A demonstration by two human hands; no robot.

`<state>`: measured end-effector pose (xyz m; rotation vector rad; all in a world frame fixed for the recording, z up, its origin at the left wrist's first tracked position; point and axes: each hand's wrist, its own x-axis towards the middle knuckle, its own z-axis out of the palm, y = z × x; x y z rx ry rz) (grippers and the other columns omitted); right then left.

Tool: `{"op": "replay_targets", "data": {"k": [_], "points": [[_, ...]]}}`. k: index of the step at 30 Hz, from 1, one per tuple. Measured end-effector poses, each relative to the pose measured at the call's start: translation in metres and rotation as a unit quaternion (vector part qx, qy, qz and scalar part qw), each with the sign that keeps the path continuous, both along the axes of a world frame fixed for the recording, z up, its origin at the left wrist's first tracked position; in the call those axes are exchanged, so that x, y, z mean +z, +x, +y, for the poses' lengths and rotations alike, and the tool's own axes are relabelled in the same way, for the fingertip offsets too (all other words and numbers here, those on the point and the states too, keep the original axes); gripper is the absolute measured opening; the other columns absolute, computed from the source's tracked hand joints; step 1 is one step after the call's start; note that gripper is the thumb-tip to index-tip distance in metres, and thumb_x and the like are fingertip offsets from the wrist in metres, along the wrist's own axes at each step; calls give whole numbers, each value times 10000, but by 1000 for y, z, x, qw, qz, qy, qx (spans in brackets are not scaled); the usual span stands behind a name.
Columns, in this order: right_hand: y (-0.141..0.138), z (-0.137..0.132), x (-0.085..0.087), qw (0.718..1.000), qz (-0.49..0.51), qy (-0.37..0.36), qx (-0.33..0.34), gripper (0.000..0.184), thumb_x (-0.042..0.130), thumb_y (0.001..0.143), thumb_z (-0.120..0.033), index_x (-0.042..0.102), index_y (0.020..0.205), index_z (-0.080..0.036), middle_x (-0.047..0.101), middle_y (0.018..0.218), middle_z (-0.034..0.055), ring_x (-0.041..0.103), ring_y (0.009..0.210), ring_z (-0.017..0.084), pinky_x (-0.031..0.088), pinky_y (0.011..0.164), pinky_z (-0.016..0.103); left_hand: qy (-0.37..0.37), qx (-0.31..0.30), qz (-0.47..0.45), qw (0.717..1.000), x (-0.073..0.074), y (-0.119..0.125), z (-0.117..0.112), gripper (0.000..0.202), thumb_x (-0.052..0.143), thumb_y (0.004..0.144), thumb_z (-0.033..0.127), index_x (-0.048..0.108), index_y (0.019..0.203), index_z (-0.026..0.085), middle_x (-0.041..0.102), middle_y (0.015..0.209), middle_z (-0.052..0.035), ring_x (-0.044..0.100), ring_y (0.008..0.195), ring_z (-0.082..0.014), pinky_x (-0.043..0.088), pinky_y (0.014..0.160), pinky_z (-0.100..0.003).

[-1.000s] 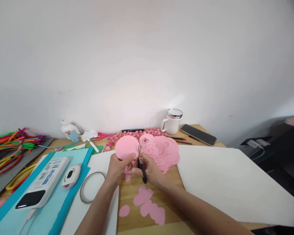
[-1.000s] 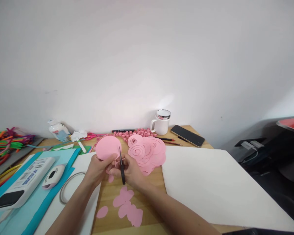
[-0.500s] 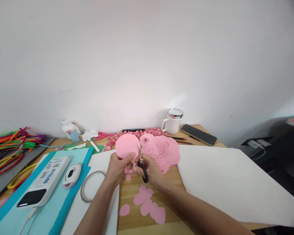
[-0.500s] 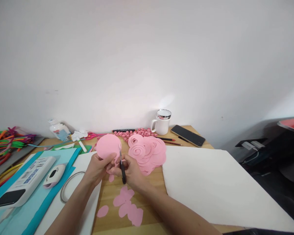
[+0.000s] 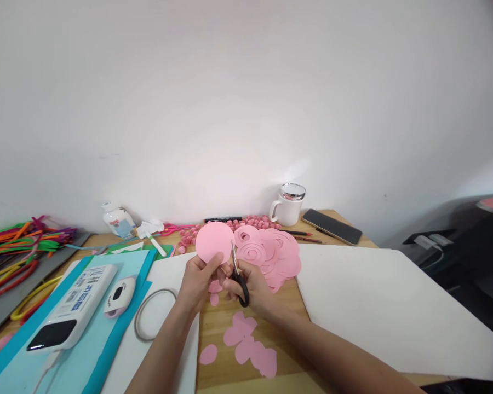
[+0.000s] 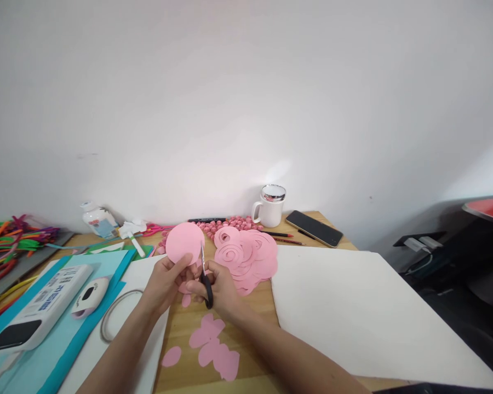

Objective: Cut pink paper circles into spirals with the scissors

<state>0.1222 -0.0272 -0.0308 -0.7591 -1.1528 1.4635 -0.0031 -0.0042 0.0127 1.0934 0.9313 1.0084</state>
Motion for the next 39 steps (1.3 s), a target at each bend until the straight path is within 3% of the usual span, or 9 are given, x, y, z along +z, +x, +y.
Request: {"op": "replay_targets", "data": {"k": [6,13,20,31,39], "points": [[0,0,8,1000,-25,-2,-2,359,774,619,-403,512,724,-182,524,579,-44,463,482,84,376,447,202,10,53,13,998,-6,-2,3,349,744,616,361,552,438,130,470,343,33,403,309,-64,329,321,-185],[12,-3,23,998,-62,-3,-19,367,776,600,-389,500,738,-193,506,595,-49,481,575,115,380,532,228,6,22,36,999,-3,0,0,357,721,631,333,534,402,135,480,349,14,424,323,-81,321,305,-193],[8,-1,12,999,-28,11,-26,356,768,609,-370,493,749,-193,536,630,-40,488,587,116,388,554,236,5,13,35,999,-2,2,-1,359,717,625,328,524,388,140,464,340,25,394,308,-70,290,292,-188],[10,-2,3,999,-31,3,-33,284,726,645,-332,509,770,-199,540,555,-50,462,483,94,371,465,211,12,5,43,999,-4,0,-1,362,715,629,350,526,400,144,447,350,27,395,325,-78,291,290,-190],[9,-6,3,998,-50,-6,-44,267,675,695,-391,497,730,-195,517,506,-60,475,414,87,364,411,201,0,-2,23,1000,-1,2,-2,348,703,647,409,554,482,141,469,365,23,404,326,-82,268,269,-179]]}}
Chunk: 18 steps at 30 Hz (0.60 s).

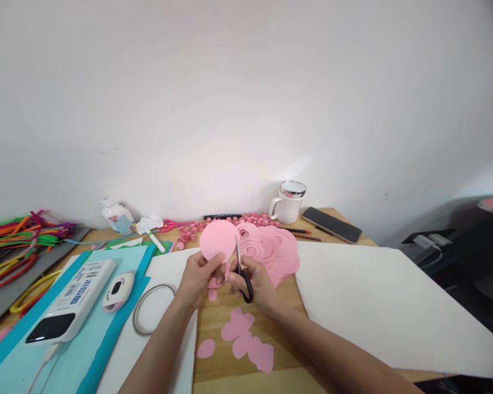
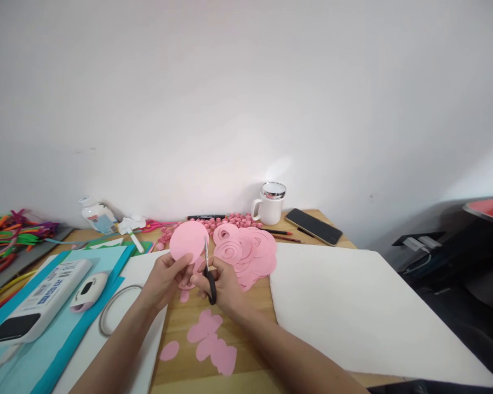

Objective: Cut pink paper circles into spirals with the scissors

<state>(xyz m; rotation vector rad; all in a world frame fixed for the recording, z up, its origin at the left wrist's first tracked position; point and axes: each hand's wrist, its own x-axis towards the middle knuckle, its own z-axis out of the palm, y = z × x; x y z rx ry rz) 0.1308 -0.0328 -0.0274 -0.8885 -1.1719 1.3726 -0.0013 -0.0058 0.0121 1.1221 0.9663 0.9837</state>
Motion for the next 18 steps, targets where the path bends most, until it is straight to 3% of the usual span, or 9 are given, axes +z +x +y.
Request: {"op": "replay_targets", "data": {"k": [6,11,18], "points": [[-3,-2,2,999,26,-6,20,338,750,632,-390,499,738,-190,558,606,-36,473,469,86,389,453,217,1,31,13,999,-3,2,-1,347,724,625,373,540,444,141,454,343,37,382,305,-64,329,309,-192],[2,1,7,999,16,25,21,390,789,588,-371,490,769,-197,535,614,-45,491,564,112,410,546,242,0,24,46,999,-4,0,0,360,730,599,353,516,395,149,448,324,29,381,295,-73,288,272,-189],[4,3,7,1000,10,22,18,373,769,596,-374,475,740,-196,492,593,-57,430,528,93,339,493,221,8,14,33,999,-4,-2,1,364,733,601,340,513,383,149,444,335,27,378,314,-72,308,270,-185]]}}
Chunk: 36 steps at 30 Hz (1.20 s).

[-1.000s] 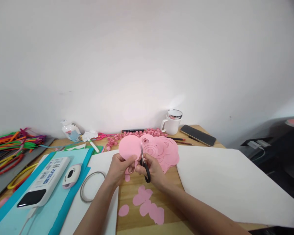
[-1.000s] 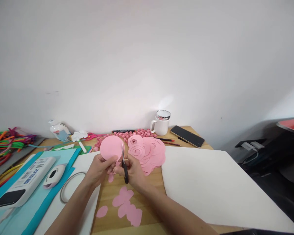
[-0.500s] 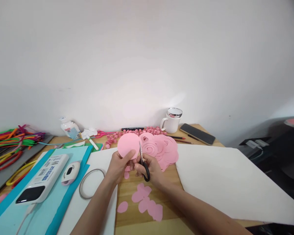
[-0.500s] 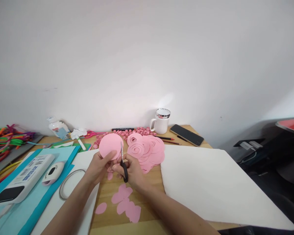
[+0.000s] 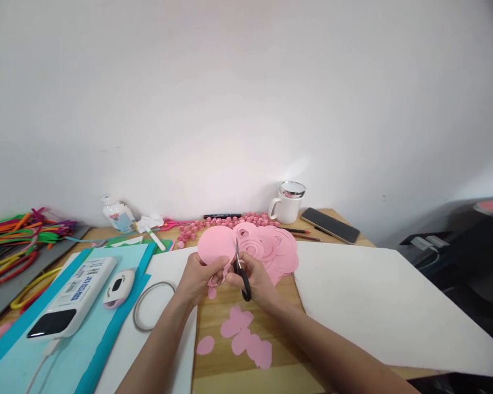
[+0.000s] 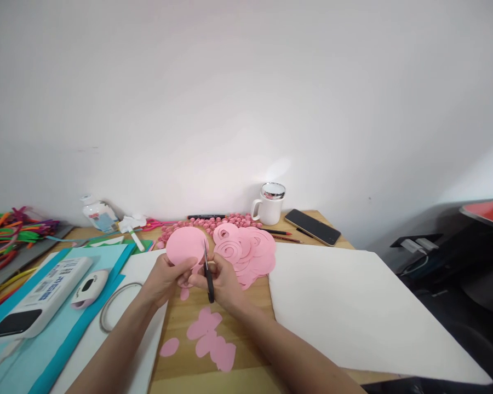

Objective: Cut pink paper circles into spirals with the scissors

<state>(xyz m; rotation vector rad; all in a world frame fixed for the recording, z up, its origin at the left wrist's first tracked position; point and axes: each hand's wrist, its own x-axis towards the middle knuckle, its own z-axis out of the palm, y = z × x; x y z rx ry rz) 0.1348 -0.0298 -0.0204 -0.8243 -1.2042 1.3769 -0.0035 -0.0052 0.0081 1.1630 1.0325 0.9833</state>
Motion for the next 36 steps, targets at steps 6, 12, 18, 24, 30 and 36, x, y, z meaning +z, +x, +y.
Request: {"op": "replay_targets", "data": {"k": [6,12,18,24,30,36], "points": [[-1,0,-5,999,4,-31,-11,355,754,597,-342,499,792,-188,495,523,-76,418,452,76,317,446,201,-5,5,-11,1000,0,-2,1,382,735,601,361,507,381,148,437,339,27,354,305,-74,288,251,-198],[-1,-2,-4,999,-8,-34,-13,272,695,657,-360,500,747,-194,472,450,-78,444,396,89,303,393,190,27,17,-37,999,2,-2,2,407,743,622,335,473,386,143,444,346,31,371,342,-43,307,349,-175],[-4,-5,-4,998,-39,-34,-18,301,681,681,-425,500,714,-187,519,478,-53,464,402,92,316,398,198,-10,-25,-40,999,2,1,0,372,676,696,425,572,498,128,492,370,7,418,321,-82,278,280,-182],[-3,-1,-5,999,-9,-39,-11,393,760,605,-391,489,812,-196,505,534,-69,454,463,91,332,452,207,-12,9,-37,999,-3,1,2,402,748,614,381,504,402,142,417,313,38,360,294,-63,276,280,-182],[0,2,-2,1000,2,-10,-20,409,773,587,-363,469,807,-201,514,628,-51,436,547,96,331,489,214,-14,-7,-36,999,-1,2,1,430,738,620,394,482,374,152,394,309,43,337,293,-64,270,278,-195],[-1,1,-6,1000,11,-12,-23,375,763,600,-354,478,785,-195,479,562,-72,415,504,85,317,469,207,-7,3,-23,1000,3,1,0,424,747,606,369,474,366,151,398,307,42,335,304,-61,251,300,-196]]}}
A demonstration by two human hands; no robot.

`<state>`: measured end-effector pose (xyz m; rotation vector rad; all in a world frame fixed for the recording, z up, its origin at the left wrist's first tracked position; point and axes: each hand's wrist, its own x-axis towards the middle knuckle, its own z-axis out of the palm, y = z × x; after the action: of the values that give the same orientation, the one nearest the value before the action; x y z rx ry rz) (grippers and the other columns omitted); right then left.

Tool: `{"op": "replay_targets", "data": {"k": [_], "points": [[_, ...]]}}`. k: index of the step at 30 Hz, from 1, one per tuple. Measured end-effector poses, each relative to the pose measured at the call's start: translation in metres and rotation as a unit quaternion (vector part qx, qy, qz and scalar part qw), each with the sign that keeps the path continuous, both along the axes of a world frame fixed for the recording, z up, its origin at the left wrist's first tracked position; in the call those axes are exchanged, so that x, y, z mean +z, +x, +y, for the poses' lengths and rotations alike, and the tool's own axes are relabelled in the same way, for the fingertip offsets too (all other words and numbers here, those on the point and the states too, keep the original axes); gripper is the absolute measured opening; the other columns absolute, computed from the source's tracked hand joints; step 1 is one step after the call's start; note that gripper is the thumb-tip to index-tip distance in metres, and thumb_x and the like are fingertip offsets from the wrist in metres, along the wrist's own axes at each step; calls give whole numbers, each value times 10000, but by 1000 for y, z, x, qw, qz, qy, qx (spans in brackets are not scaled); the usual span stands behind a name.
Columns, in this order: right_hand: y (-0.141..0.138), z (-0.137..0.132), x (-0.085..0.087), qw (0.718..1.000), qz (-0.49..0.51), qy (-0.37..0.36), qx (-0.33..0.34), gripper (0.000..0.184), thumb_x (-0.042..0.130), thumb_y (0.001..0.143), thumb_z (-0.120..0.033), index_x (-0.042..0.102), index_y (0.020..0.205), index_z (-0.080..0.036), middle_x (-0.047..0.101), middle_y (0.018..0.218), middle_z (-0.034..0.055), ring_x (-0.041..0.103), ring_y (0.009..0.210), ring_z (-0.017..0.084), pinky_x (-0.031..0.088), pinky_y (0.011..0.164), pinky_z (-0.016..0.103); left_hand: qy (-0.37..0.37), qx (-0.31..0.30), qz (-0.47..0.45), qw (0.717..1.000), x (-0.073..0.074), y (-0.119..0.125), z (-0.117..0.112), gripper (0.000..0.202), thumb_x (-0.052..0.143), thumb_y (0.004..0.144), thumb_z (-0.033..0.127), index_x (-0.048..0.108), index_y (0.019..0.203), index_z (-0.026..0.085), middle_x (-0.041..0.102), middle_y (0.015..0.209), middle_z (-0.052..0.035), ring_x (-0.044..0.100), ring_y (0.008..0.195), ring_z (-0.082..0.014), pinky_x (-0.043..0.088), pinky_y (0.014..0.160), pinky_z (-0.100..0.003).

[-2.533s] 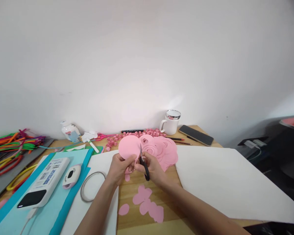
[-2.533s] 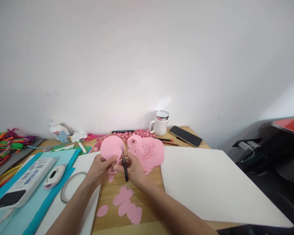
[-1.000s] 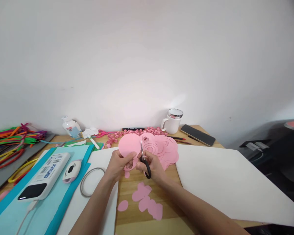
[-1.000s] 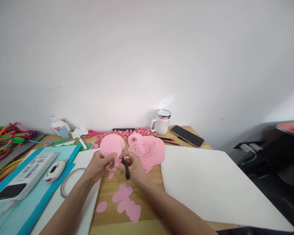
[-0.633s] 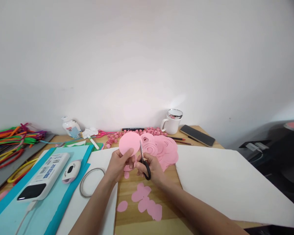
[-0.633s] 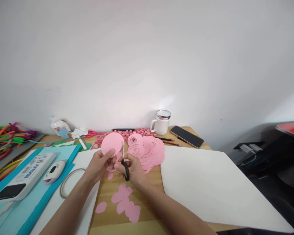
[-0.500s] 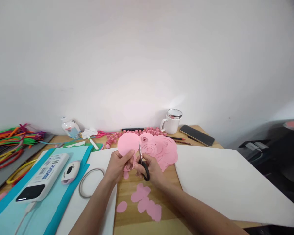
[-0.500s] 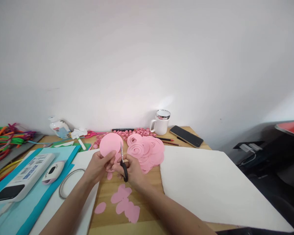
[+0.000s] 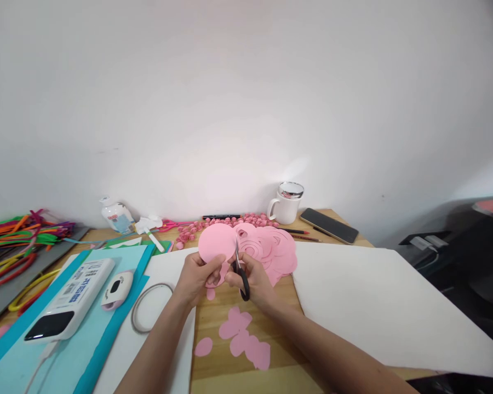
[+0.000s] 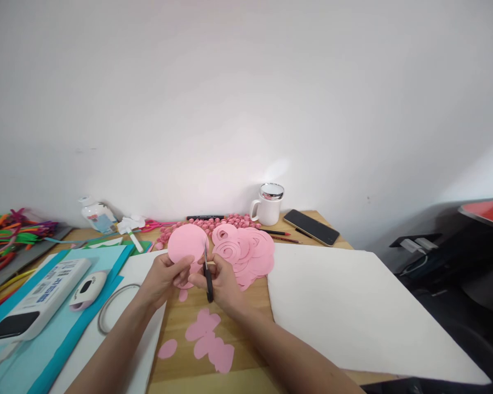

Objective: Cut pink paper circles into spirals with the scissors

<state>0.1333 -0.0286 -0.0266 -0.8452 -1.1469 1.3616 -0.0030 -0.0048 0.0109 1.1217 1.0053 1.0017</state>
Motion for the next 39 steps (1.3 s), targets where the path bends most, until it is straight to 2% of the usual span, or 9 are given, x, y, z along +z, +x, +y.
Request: {"op": "replay_targets", "data": {"k": [6,10,16,19,23,30,35,39], "points": [[0,-1,-1,1000,10,-27,4,313,736,627,-313,499,786,-185,471,483,-87,404,420,67,286,414,182,34,15,-20,999,0,-3,3,393,770,590,286,463,389,144,408,321,55,331,334,-38,255,378,-191],[0,-3,0,999,-2,-34,0,255,702,651,-313,500,746,-188,434,436,-101,410,379,67,314,402,185,39,21,-28,999,0,-4,4,393,767,610,317,472,417,145,405,326,60,330,340,-38,263,391,-192],[-1,-5,2,999,-33,-30,-7,245,678,665,-334,503,757,-188,496,444,-77,450,377,82,303,370,176,18,23,-69,997,2,0,2,376,722,664,399,504,485,150,455,385,55,343,328,-44,283,376,-201],[-5,-7,1,998,-45,-43,1,286,702,649,-370,503,739,-185,502,446,-72,467,392,88,317,378,179,5,24,-39,999,1,1,1,411,712,663,419,488,447,152,428,351,49,355,327,-57,281,370,-210],[-8,-9,0,997,-54,-50,18,333,724,632,-410,506,747,-186,490,450,-75,434,391,81,284,373,178,25,55,-1,998,-3,1,2,468,739,618,379,404,371,166,363,326,59,341,344,-55,262,380,-214],[-1,-6,17,999,-32,-37,21,452,807,523,-372,457,754,-204,481,566,-76,438,504,85,328,463,199,21,39,54,998,-2,-2,2,442,747,580,352,418,352,165,379,318,50,336,337,-59,232,359,-217],[-1,-6,17,999,-17,-26,25,440,798,531,-388,457,740,-205,488,576,-66,406,496,81,303,452,202,27,34,49,998,0,-1,0,443,742,584,353,416,349,166,371,317,54,333,333,-58,234,353,-215],[-2,-7,15,999,2,-30,21,413,794,539,-368,468,727,-199,425,522,-95,340,447,56,275,437,193,33,37,51,997,-1,-2,0,444,728,606,353,415,352,168,373,320,51,343,339,-62,243,356,-217]]}}
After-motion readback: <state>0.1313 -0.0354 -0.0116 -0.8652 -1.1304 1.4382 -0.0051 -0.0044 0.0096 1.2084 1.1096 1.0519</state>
